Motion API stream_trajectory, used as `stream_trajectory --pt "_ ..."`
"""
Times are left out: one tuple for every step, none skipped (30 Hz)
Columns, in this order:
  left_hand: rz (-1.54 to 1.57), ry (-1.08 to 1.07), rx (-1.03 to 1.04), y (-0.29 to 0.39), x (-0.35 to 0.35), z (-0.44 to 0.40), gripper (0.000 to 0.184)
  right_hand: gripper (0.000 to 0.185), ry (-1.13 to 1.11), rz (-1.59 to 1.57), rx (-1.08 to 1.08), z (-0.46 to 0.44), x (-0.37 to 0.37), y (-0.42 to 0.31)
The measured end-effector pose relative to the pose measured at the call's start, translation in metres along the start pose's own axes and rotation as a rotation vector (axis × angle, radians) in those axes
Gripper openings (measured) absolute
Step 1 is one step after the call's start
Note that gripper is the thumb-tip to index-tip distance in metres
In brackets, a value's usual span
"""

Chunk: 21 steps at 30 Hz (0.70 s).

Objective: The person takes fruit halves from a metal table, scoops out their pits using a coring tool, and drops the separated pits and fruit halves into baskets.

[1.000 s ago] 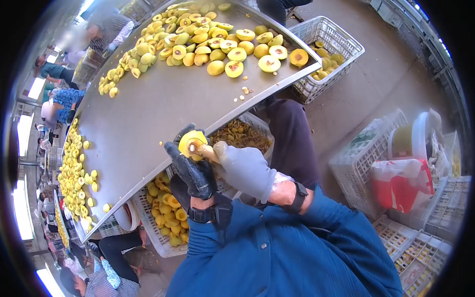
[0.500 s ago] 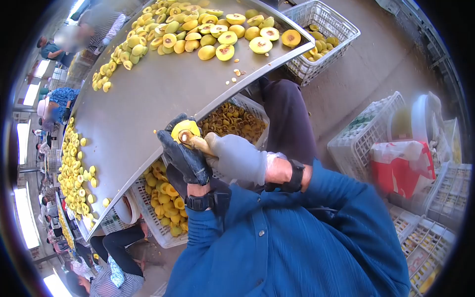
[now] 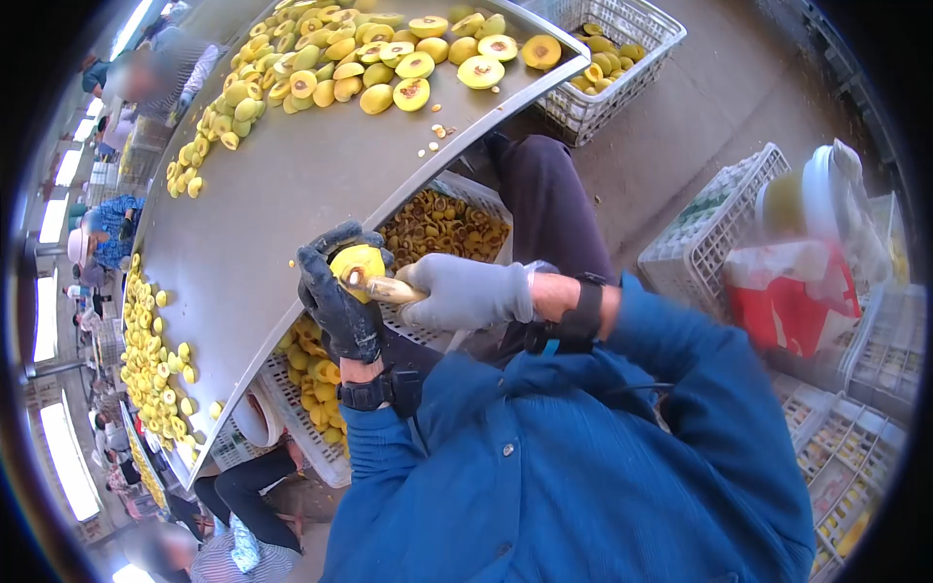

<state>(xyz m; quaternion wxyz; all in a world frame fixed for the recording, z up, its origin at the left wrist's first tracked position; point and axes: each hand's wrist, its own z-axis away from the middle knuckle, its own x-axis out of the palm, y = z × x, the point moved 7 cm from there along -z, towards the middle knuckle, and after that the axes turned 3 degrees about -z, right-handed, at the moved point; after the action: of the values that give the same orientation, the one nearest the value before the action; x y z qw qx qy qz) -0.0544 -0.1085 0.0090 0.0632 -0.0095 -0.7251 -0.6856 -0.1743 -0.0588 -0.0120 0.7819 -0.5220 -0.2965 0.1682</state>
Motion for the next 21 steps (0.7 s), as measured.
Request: stream_trajectory --pt "0.009 0.004 0.031 0.003 0.001 0.001 0.061 0.022 0.029 0.099 -0.053 -0.004 -0.003 0.002" --pt "0.036 0.004 0.030 0.006 0.001 0.002 0.060 0.023 0.059 0.199 -0.105 -0.005 -0.003 -0.003" --pt "0.068 0.006 0.032 0.009 0.002 0.002 0.060 0.025 -0.013 0.032 0.033 -0.004 0.003 0.004" --pt "0.103 0.010 0.034 0.011 0.004 0.001 0.060 0.025 -0.061 -0.083 0.044 0.001 0.006 -0.001" --pt "0.146 0.002 0.080 0.015 0.006 0.003 0.060 0.025 -0.112 -0.198 0.056 0.007 0.012 -0.011" --pt "0.159 -0.023 0.112 0.019 0.009 0.003 0.060 0.025 -0.137 -0.249 0.071 0.008 0.015 -0.013" --pt "0.171 -0.047 0.142 0.021 0.011 0.002 0.059 0.024 -0.162 -0.299 0.086 0.009 0.017 -0.014" --pt "0.184 -0.073 0.170 0.023 0.012 0.002 0.059 0.023 -0.152 -0.199 0.068 0.006 0.015 -0.011" --pt "0.219 -0.093 0.176 0.021 0.013 0.001 0.059 0.023 -0.139 -0.101 0.050 0.001 0.012 -0.006" --pt "0.257 -0.115 0.182 0.018 0.013 0.000 0.059 0.022 -0.124 -0.002 0.032 -0.002 0.009 -0.004" --pt "0.296 -0.137 0.187 0.015 0.014 -0.001 0.059 0.022 -0.165 -0.031 0.068 -0.002 0.010 -0.003" --pt "0.324 -0.179 0.209 0.015 0.016 -0.002 0.059 0.022 -0.205 -0.058 0.105 -0.002 0.011 -0.002" --pt "0.355 -0.219 0.233 0.015 0.017 -0.003 0.060 0.022 -0.246 -0.082 0.142 -0.002 0.012 -0.001" --pt "0.386 -0.256 0.260 0.015 0.018 -0.004 0.060 0.021 -0.266 -0.118 0.025 -0.006 0.013 -0.001" --pt "0.401 -0.338 0.274 0.018 0.020 -0.001 0.058 0.021 -0.291 -0.155 -0.091 -0.012 0.018 0.005" --pt "0.396 -0.325 0.219 0.016 0.020 -0.001 0.058 0.020 -0.299 -0.202 -0.105 -0.017 0.019 0.016" --pt "0.391 -0.309 0.167 0.018 0.020 0.000 0.058 0.019 -0.307 -0.249 -0.118 -0.020 0.021 0.018" --pt "0.387 -0.291 0.122 0.019 0.018 -0.001 0.057 0.018 -0.296 -0.295 -0.032 -0.026 0.019 0.024" --pt "0.264 -0.042 0.168 -0.001 -0.004 0.004 0.052 0.017 -0.287 -0.335 0.053 -0.031 0.018 0.028" --pt "0.122 0.211 0.174 -0.023 -0.027 0.012 0.050 0.016 -0.241 -0.300 0.024 -0.034 0.019 0.022" --pt "0.113 0.258 0.139 -0.027 -0.030 0.019 0.048 0.016 -0.198 -0.264 -0.006 -0.035 0.022 0.013"
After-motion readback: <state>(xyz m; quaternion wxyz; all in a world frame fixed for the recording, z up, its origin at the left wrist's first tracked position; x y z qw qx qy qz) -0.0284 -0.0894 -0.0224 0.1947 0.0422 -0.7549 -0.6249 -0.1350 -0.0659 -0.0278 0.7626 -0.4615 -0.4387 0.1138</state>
